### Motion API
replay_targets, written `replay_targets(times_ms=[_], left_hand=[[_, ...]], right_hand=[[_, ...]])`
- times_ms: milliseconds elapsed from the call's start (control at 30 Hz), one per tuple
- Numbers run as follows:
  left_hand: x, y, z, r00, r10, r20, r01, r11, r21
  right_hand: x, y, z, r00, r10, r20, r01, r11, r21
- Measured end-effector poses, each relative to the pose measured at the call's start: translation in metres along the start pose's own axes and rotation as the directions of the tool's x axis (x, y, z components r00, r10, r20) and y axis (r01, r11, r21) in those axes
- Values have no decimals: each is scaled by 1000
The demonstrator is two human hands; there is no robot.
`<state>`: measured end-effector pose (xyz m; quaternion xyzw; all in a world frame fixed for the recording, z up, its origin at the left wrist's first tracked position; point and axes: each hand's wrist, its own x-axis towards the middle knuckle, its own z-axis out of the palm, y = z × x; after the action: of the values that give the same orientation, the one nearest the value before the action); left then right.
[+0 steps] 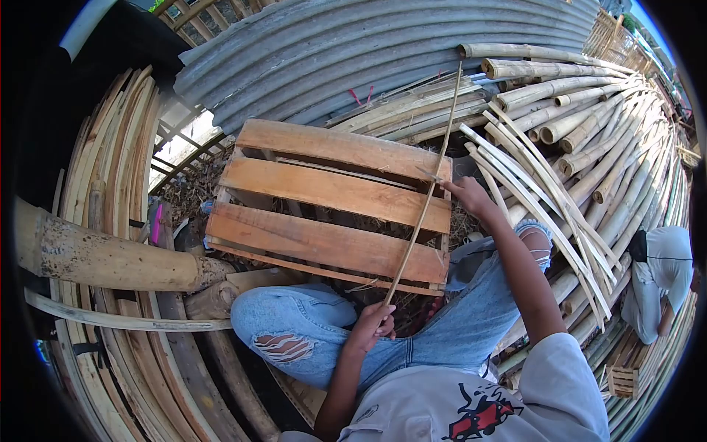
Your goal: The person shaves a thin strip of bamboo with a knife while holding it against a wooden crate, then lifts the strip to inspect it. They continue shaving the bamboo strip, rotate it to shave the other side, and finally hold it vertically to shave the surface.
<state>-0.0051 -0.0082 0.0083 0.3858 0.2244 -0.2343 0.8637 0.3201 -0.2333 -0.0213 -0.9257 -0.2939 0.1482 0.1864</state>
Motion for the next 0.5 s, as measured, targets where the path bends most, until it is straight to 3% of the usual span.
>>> replay_targets(times_ms=[33,67,133,300,433,500], left_hand=[[-5,1,-1,1000,-4,16,4,1000,-20],[-9,0,-1,999,-4,33,5,999,-42],[-15,-4,-3,1000,0,25,0,1000,-27],[-17,-11,-6,999,14,39,-10,995,-100],[-12,-4,3,1000,9,4,-9,999,-40],[-5,-1,8,1000,16,-13,-16,1000,-12]], right_hand=[[6,8,-5,983,-83,-165,60,988,-139],[12,15,-12,982,-83,-171,60,989,-138],[18,12,-37,966,253,-45,-255,967,-28],[29,15,-14,970,225,-94,-230,972,-50],[10,-14,-1,996,62,-63,-66,996,-60],[-16,-63,-21,988,90,124,-104,988,117]])
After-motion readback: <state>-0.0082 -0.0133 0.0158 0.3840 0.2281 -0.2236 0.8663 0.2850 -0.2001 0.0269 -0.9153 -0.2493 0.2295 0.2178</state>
